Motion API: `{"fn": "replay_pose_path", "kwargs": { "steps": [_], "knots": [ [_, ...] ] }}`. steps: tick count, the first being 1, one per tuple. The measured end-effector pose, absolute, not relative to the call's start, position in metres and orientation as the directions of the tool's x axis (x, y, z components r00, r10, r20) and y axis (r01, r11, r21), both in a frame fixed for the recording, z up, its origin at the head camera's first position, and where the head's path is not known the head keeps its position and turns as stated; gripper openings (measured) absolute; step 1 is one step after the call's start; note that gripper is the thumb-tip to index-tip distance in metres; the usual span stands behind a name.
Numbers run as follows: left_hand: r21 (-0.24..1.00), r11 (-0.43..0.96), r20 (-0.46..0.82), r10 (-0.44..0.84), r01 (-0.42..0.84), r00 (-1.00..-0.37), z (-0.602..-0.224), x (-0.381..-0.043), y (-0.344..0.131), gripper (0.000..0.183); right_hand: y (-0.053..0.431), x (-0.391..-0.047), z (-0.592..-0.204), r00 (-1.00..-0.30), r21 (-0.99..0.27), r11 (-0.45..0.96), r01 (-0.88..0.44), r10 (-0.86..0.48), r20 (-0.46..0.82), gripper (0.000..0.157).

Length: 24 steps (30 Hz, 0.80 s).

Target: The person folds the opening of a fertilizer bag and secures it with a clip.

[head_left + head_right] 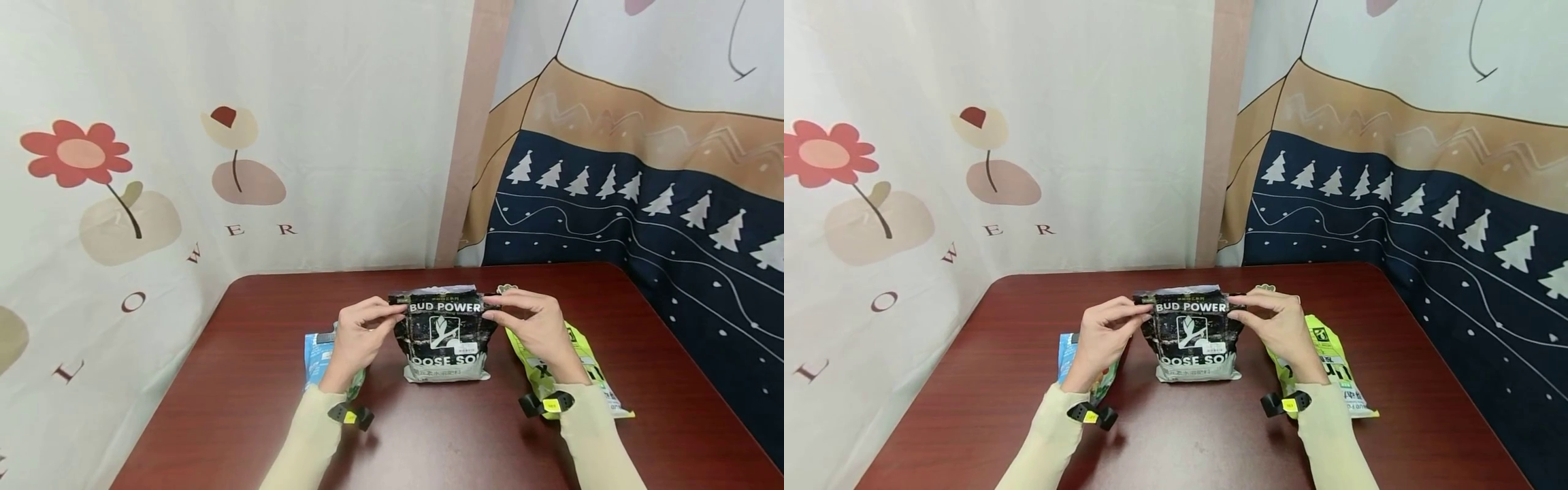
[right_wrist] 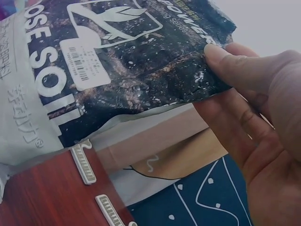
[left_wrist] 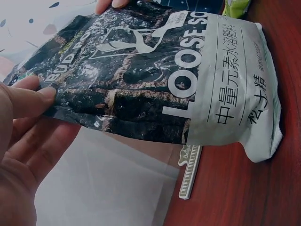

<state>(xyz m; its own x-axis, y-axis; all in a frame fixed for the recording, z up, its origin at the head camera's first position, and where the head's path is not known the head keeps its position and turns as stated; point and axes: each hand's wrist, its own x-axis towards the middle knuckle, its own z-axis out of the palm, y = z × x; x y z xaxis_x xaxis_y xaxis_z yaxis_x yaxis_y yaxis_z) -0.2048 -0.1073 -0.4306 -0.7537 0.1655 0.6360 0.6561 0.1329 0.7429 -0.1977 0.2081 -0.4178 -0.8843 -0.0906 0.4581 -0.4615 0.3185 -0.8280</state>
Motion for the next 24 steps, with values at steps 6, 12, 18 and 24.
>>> {"fn": "replay_pose_path", "kwargs": {
  "steps": [6, 12, 18, 24],
  "knots": [
    [0.78, 0.143, 0.588, 0.165, 0.609, -0.792, -0.4292, -0.2046, -0.11, 0.021, 0.2094, -0.1984, -0.4168, -0.898, -0.826, 0.36, -0.434, -0.095, 0.43, 0.028],
    [0.768, 0.197, 0.578, 0.194, 0.609, -0.792, -0.4275, -0.2054, -0.1131, 0.025, 0.2093, -0.1989, -0.414, -0.912, -0.808, 0.43, -0.402, -0.11, 0.395, 0.029],
    [0.716, 0.272, 0.603, 0.223, 0.643, -0.766, -0.427, -0.2062, -0.1147, 0.022, 0.2083, -0.1984, -0.4114, -0.884, -0.729, 0.511, -0.455, -0.167, 0.436, 0.029],
    [0.69, 0.321, 0.611, 0.223, 0.649, -0.76, -0.4279, -0.2062, -0.1133, 0.013, 0.21, -0.2013, -0.4153, -0.81, -0.626, 0.53, -0.571, -0.242, 0.534, 0.024]
  ]
}}
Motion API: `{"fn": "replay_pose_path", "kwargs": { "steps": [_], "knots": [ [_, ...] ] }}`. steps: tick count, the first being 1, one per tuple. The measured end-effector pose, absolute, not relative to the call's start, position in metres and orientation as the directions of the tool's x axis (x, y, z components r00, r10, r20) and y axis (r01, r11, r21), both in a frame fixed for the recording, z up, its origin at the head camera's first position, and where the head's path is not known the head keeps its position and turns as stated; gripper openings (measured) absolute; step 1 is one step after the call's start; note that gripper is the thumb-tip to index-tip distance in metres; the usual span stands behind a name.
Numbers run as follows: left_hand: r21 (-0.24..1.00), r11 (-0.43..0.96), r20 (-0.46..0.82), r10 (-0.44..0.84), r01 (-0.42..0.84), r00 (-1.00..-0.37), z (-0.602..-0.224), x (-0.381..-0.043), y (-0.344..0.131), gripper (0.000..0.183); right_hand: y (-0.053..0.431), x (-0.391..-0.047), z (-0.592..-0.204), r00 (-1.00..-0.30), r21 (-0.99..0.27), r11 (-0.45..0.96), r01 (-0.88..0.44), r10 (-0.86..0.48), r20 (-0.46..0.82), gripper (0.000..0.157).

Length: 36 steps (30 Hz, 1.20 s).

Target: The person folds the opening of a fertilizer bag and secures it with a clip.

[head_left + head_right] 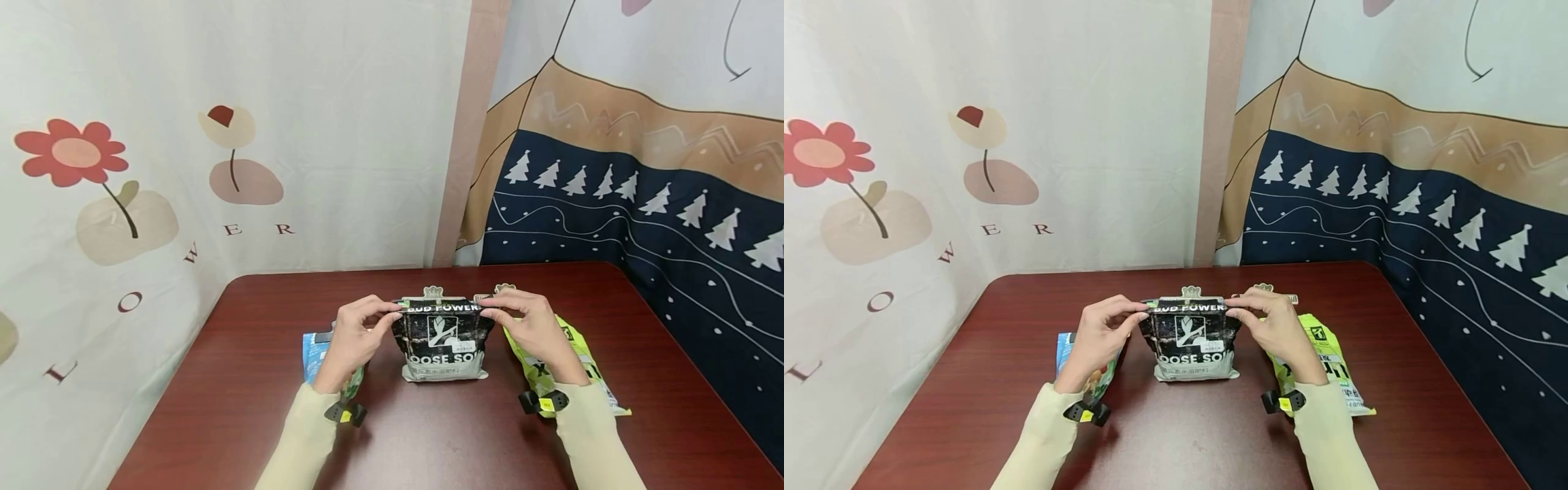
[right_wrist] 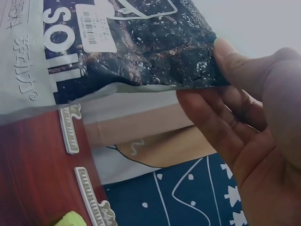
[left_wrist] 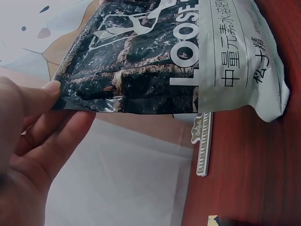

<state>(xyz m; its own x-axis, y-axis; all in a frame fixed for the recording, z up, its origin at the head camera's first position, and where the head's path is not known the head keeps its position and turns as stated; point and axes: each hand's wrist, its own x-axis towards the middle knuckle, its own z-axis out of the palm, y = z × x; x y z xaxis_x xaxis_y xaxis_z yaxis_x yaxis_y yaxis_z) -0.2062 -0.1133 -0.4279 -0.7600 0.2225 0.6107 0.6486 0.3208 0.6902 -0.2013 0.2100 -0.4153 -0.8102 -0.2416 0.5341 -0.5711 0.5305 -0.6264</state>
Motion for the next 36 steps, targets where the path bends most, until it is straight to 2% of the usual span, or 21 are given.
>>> {"fn": "replay_pose_path", "kwargs": {
  "steps": [13, 17, 24, 29, 33, 36],
  "knots": [
    [0.616, 0.329, 0.661, 0.277, 0.716, -0.697, -0.424, -0.205, -0.118, 0.006, 0.214, -0.202, -0.408, -0.712, -0.535, 0.479, -0.696, -0.369, 0.597, 0.02],
    [0.617, 0.306, 0.657, 0.305, 0.725, -0.689, -0.422, -0.205, -0.12, 0.006, 0.214, -0.199, -0.406, -0.727, -0.555, 0.475, -0.683, -0.373, 0.576, 0.017],
    [0.67, 0.28, 0.581, 0.38, 0.688, -0.72, -0.417, -0.203, -0.12, 0.009, 0.215, -0.194, -0.404, -0.793, -0.619, 0.497, -0.608, -0.348, 0.5, 0.018],
    [0.659, 0.288, 0.564, 0.421, 0.694, -0.71, -0.413, -0.201, -0.117, 0.022, 0.213, -0.19, -0.399, -0.817, -0.62, 0.532, -0.577, -0.369, 0.444, 0.024],
    [0.644, 0.305, 0.558, 0.439, 0.701, -0.704, -0.413, -0.197, -0.111, 0.032, 0.208, -0.186, -0.396, -0.814, -0.605, 0.545, -0.581, -0.391, 0.43, 0.027],
    [0.624, 0.339, 0.569, 0.42, 0.704, -0.707, -0.414, -0.193, -0.104, 0.029, 0.205, -0.184, -0.394, -0.803, -0.597, 0.537, -0.596, -0.404, 0.437, 0.024]
  ]
}}
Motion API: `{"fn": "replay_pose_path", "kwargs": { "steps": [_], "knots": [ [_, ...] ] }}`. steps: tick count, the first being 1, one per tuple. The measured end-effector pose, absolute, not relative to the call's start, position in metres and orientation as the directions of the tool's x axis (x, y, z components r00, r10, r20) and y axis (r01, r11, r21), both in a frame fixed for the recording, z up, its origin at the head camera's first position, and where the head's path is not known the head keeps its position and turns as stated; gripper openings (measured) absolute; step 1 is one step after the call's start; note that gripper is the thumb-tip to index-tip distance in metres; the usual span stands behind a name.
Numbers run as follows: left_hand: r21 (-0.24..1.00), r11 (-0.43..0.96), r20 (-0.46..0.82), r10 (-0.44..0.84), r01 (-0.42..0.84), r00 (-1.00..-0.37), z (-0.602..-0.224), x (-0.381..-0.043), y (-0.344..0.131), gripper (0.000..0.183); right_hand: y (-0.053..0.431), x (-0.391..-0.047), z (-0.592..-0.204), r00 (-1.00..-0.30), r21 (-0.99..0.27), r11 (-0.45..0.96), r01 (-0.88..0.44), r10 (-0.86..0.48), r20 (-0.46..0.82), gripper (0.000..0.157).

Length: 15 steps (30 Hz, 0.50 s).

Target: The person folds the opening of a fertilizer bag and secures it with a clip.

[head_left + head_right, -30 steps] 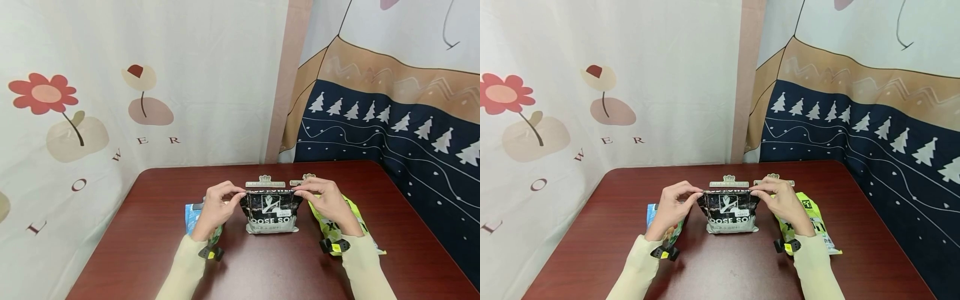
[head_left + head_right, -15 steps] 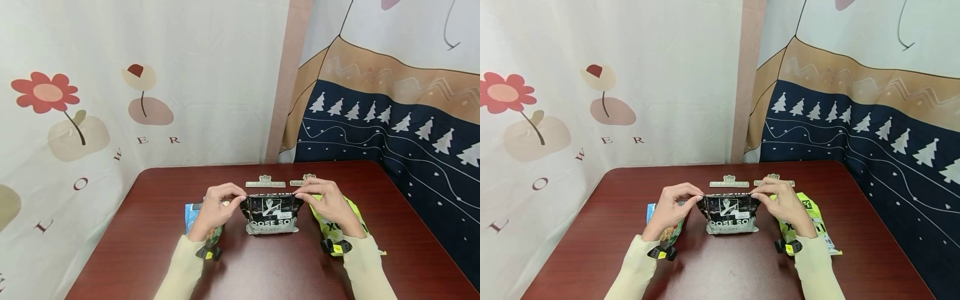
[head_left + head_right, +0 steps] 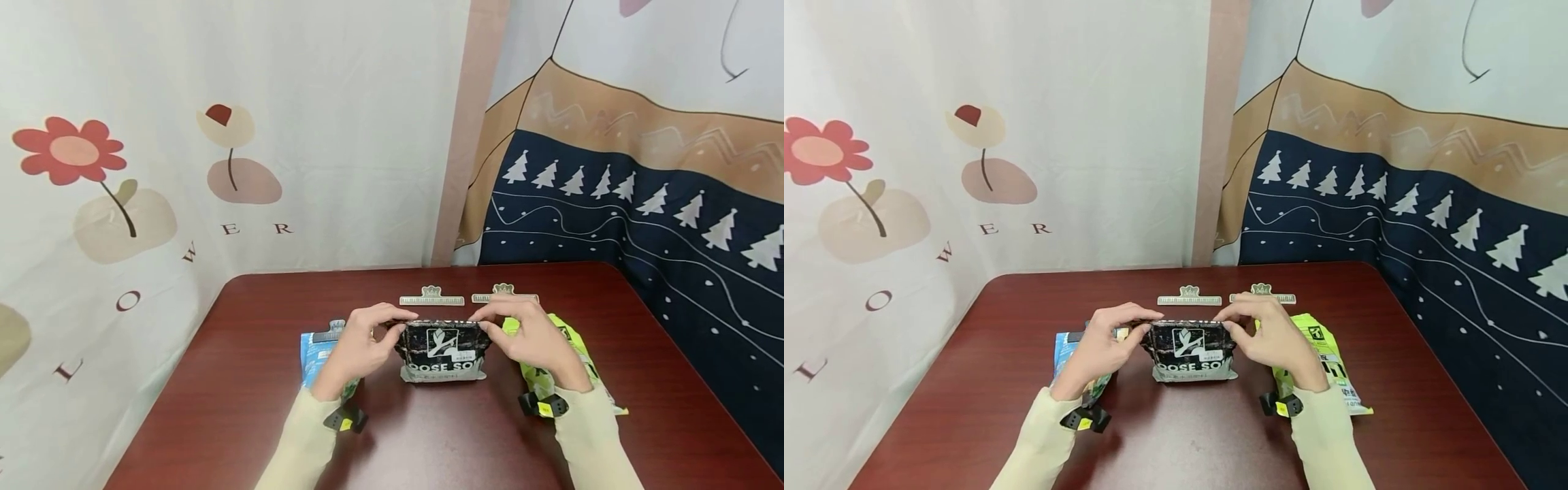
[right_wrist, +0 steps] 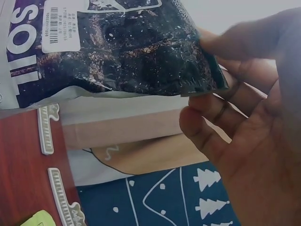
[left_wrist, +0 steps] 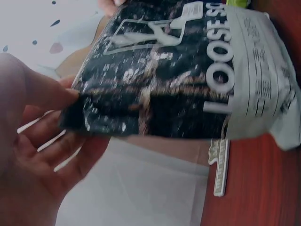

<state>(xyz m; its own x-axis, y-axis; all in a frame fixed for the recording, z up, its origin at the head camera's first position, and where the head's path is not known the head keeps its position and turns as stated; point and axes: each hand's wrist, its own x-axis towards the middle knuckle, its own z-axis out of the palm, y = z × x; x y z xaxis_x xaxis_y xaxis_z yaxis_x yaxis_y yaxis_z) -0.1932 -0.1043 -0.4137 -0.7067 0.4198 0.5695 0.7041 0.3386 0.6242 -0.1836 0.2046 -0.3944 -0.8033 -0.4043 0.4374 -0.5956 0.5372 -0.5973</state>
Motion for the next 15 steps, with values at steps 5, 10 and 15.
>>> {"fn": "replay_pose_path", "kwargs": {
  "steps": [5, 10, 15],
  "knots": [
    [0.548, 0.396, 0.636, 0.376, 0.737, -0.674, -0.415, -0.188, -0.092, 0.015, 0.195, -0.183, -0.394, -0.797, -0.581, 0.545, -0.604, -0.417, 0.437, 0.022],
    [0.488, 0.453, 0.693, 0.319, 0.746, -0.647, -0.418, -0.185, -0.08, 0.011, 0.183, -0.184, -0.395, -0.771, -0.527, 0.565, -0.635, -0.425, 0.474, 0.022],
    [0.413, 0.5, 0.733, 0.314, 0.762, -0.603, -0.42, -0.181, -0.068, 0.013, 0.174, -0.186, -0.397, -0.706, -0.502, 0.499, -0.707, -0.455, 0.542, 0.021]
  ]
}}
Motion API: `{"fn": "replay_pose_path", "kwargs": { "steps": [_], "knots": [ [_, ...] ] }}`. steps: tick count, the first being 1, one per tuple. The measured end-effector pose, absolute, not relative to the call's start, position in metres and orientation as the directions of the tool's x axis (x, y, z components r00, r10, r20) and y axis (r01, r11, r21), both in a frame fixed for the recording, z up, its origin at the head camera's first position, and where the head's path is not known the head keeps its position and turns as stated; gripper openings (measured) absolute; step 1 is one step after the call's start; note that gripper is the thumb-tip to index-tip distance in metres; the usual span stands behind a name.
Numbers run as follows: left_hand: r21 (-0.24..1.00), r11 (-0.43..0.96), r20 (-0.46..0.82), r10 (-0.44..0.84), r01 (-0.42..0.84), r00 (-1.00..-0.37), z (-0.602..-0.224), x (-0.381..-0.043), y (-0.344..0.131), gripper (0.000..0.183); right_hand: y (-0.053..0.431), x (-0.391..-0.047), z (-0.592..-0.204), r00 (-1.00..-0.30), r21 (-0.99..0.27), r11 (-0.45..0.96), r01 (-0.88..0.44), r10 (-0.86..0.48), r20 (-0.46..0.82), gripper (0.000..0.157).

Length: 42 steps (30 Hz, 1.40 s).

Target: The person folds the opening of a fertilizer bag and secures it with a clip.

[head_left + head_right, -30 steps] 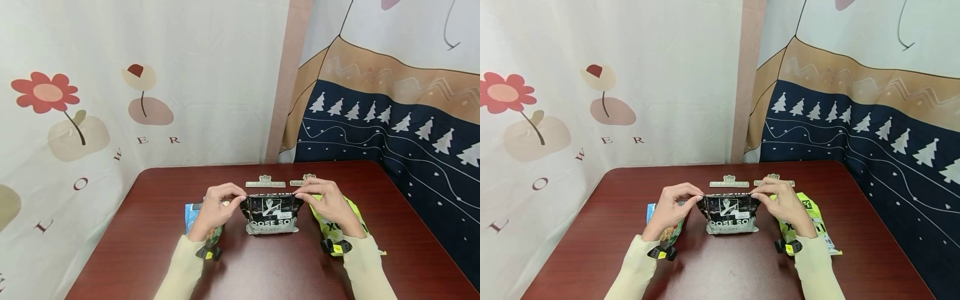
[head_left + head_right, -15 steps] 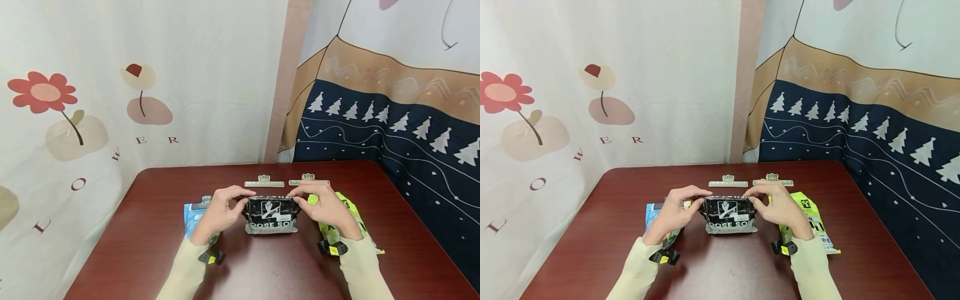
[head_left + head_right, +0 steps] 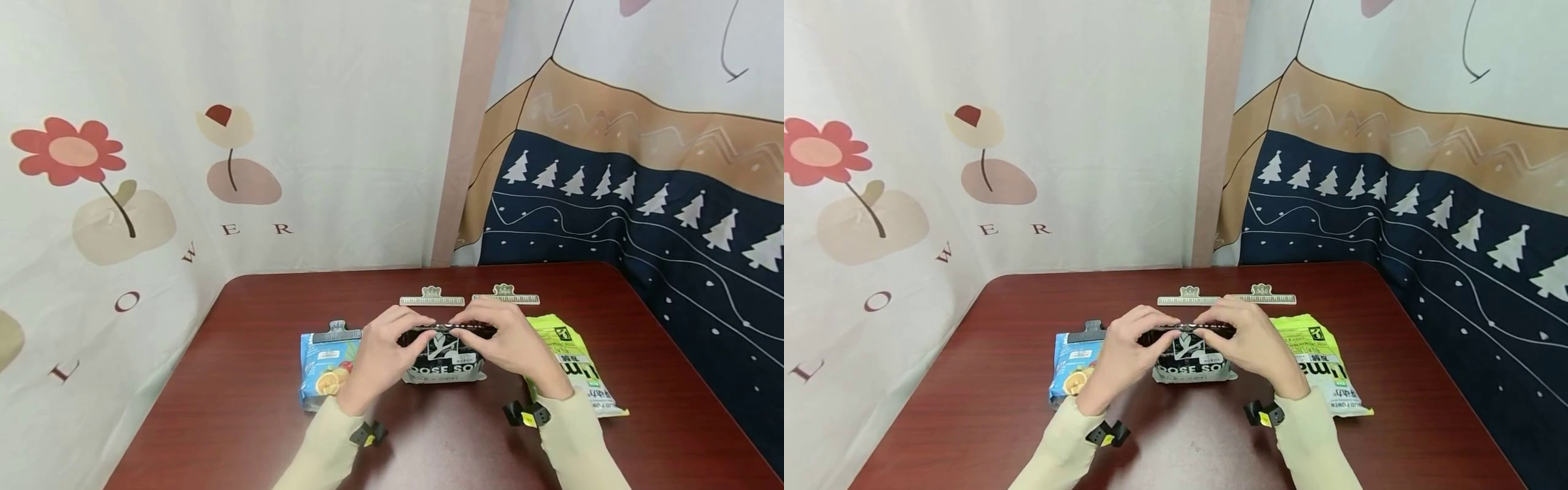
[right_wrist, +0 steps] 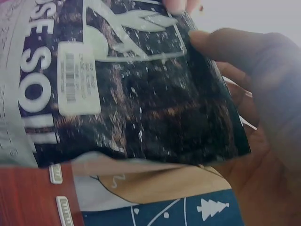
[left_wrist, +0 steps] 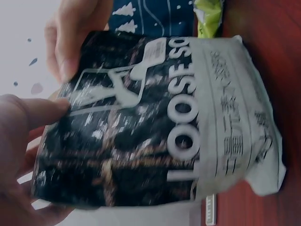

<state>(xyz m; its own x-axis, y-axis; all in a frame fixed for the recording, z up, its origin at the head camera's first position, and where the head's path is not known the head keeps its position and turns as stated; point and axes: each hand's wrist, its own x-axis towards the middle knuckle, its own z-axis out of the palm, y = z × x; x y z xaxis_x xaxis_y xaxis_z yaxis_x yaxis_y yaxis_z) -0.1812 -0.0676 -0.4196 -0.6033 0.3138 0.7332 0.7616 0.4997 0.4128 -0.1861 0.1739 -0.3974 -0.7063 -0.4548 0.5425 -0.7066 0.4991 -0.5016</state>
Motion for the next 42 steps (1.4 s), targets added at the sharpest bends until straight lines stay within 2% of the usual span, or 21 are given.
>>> {"fn": "replay_pose_path", "kwargs": {
  "steps": [6, 17, 23, 29, 32, 37, 42],
  "knots": [
    [0.379, 0.494, 0.769, 0.302, 0.782, -0.564, -0.42, -0.177, -0.059, 0.009, 0.168, -0.185, -0.398, -0.665, -0.482, 0.46, -0.746, -0.471, 0.579, 0.016],
    [0.378, 0.481, 0.787, 0.282, 0.791, -0.549, -0.424, -0.175, -0.058, 0.007, 0.162, -0.182, -0.402, -0.662, -0.504, 0.429, -0.749, -0.46, 0.592, 0.016],
    [0.433, 0.443, 0.749, 0.308, 0.785, -0.586, -0.421, -0.179, -0.063, 0.004, 0.163, -0.183, -0.402, -0.669, -0.531, 0.407, -0.743, -0.458, 0.585, 0.014],
    [0.573, 0.335, 0.662, 0.349, 0.748, -0.664, -0.42, -0.186, -0.078, 0.008, 0.167, -0.184, -0.401, -0.718, -0.571, 0.436, -0.696, -0.445, 0.535, 0.013],
    [0.611, 0.331, 0.622, 0.361, 0.719, -0.695, -0.419, -0.187, -0.085, 0.009, 0.17, -0.185, -0.4, -0.745, -0.593, 0.452, -0.666, -0.428, 0.511, 0.015],
    [0.627, 0.338, 0.608, 0.352, 0.702, -0.712, -0.419, -0.189, -0.087, 0.005, 0.174, -0.185, -0.402, -0.765, -0.612, 0.459, -0.644, -0.404, 0.502, 0.016],
    [0.625, 0.326, 0.636, 0.314, 0.71, -0.705, -0.42, -0.19, -0.083, 0.007, 0.175, -0.188, -0.404, -0.732, -0.618, 0.395, -0.68, -0.42, 0.536, 0.015]
  ]
}}
